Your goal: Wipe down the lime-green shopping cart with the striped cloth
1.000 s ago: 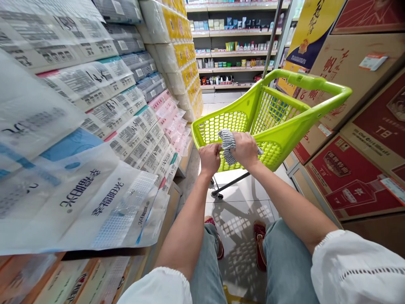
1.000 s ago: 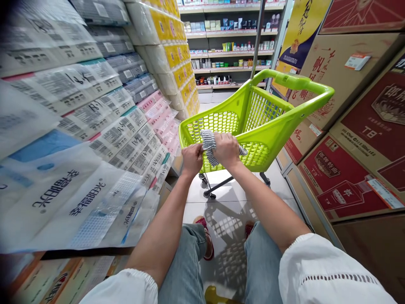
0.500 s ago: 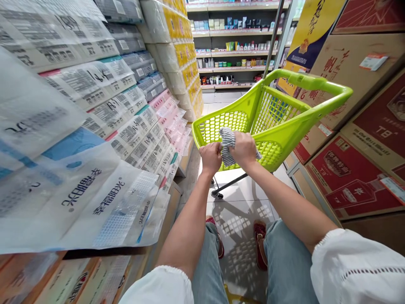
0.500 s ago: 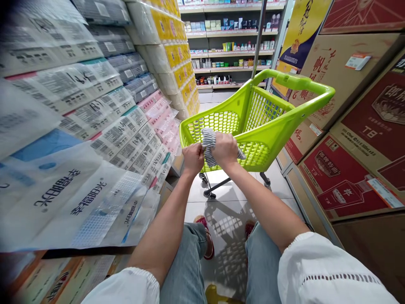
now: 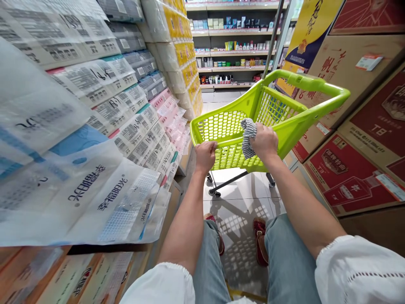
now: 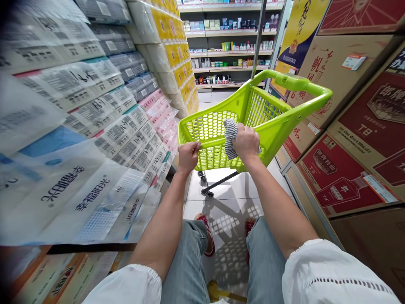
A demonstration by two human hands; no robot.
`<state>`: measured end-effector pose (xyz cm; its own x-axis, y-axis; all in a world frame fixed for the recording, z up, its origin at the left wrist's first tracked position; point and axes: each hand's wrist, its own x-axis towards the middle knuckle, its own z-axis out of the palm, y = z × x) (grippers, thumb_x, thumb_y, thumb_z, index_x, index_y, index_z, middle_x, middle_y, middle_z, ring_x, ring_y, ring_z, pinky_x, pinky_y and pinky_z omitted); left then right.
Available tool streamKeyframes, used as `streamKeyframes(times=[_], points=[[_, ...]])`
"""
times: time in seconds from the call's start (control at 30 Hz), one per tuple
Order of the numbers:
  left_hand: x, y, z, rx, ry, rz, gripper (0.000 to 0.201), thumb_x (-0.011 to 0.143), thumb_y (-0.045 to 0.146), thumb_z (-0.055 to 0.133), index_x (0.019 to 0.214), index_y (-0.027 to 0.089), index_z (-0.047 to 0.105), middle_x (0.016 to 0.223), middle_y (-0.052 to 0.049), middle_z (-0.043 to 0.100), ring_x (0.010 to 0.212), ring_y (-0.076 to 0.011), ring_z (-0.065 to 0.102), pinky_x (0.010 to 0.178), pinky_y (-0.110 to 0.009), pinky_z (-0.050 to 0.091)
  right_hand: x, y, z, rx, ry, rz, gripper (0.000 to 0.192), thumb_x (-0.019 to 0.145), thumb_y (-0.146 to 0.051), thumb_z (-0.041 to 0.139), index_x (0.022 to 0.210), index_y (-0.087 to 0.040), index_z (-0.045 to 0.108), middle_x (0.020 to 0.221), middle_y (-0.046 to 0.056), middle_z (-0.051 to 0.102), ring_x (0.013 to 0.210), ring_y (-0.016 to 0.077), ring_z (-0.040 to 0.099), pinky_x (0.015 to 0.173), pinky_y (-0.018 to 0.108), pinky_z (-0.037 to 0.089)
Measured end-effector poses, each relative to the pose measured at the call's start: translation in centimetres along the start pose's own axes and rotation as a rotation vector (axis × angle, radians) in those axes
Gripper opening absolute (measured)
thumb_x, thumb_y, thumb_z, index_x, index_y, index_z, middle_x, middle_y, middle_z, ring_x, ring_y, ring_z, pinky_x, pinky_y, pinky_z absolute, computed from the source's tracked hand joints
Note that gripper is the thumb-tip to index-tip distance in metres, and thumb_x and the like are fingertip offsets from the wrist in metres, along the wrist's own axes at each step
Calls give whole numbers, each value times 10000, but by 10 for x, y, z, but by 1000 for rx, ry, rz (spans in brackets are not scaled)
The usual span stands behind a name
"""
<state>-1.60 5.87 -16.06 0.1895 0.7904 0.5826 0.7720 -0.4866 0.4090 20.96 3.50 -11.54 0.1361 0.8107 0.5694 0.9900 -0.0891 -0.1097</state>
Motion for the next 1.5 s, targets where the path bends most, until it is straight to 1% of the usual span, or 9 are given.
streamKeyframes(times=[0.27,0.33,0.43,0.57,0.73,0.97,1.3,1.4,1.5], points=[[0,9,0,76,86,39,249,916,200,396,1026,242,615,1028,-34,672,1043,-208,545,984,-403,251,-8,-25,-3,21,30,24,422,858,-323,428,1231,-128,460,984,141,605,916,264,482,786,365,342],[2,18,6,76,57,85,255,915,208,395,1061,236,602,1043,-50,660,1037,-216,537,948,-388,291,-12,-33,-5,33,42,30,490,859,-365,429,1289,-130,418,1007,146,592,926,273,474,789,377,343],[6,28,15,99,33,20,203,901,210,415,914,225,618,880,-58,651,902,-225,544,820,-365,337,-19,-47,-6,48,51,7,529,856,-442,428,1305,-162,424,1144,167,539,988,296,447,803,402,344],[8,29,19,101,45,8,181,901,222,431,853,229,606,829,-46,637,858,-216,536,776,-350,328,-28,-59,0,48,52,-71,474,868,-385,437,1317,-235,447,1314,159,445,1047,304,417,824,416,338],[9,28,17,58,27,16,231,932,274,405,882,235,627,873,-35,655,868,-201,542,785,-346,318,-20,-35,5,30,16,-154,408,894,-304,415,1296,-303,484,1252,114,507,1016,262,434,836,384,334],[10,37,23,43,39,-9,263,944,295,391,911,235,645,895,-39,665,900,-207,543,797,-353,310,0,17,-2,64,139,71,439,867,-350,460,1280,-209,501,1205,147,519,1056,282,429,864,397,345],[8,35,28,74,32,-16,142,817,130,481,864,188,603,926,-88,640,938,-249,535,804,-373,340,-27,-60,15,184,3,-212,460,903,-372,415,1338,-229,450,1239,131,529,1036,262,448,887,375,343],[8,32,26,85,29,3,143,853,164,463,862,201,600,914,-77,641,927,-242,536,792,-371,333,-24,-52,14,155,2,-244,477,901,-383,423,1356,-240,429,1242,122,536,1038,261,450,880,372,337],[9,33,24,76,27,12,211,923,238,404,901,230,614,915,-55,654,925,-223,539,796,-369,315,-17,-23,12,116,35,-178,495,890,-390,445,1354,-220,431,1230,132,543,1029,263,457,871,373,332]])
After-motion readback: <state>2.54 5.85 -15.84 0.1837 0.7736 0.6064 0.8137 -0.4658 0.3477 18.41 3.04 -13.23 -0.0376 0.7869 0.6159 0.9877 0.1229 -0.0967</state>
